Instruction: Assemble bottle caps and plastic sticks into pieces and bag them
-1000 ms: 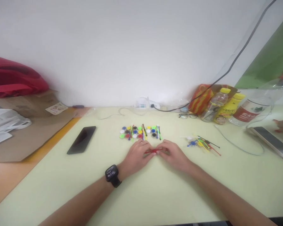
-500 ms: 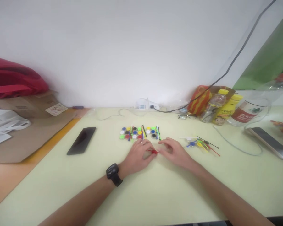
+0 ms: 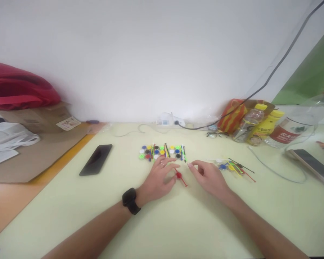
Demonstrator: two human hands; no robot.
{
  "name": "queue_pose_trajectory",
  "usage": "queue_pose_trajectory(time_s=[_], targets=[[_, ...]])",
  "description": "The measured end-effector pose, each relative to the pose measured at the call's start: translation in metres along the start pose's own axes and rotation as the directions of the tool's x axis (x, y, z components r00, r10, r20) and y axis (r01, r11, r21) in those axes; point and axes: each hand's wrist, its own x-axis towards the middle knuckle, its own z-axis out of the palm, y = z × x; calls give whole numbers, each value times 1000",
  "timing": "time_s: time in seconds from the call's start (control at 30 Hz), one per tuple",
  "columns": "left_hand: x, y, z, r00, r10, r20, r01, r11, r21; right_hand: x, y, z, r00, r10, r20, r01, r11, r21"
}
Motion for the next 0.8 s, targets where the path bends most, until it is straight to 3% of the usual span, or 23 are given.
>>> queue_pose_trajectory(time_s=[0.17,0.43,0.6,0.67,0.8], targets=[[1,2,0,995,77,61,-80,996,33,3,4,-1,999,-40,32,38,997,61],[2,1,2,999,30,-30,-30,1000,-1,3,6,1,995,-57,86,35,971,238],[1,3,-1,989,-34,-145,34,999,-4,4,0,-2,975,74,208,-153,904,399],[1,2,-2,981,-55,-188,55,998,-2,5,-2,-5,973,156,171,-220,856,468],[1,-1,-3,973,-66,-219,61,998,-30,9,1,-11,981,175,79,-191,844,502]])
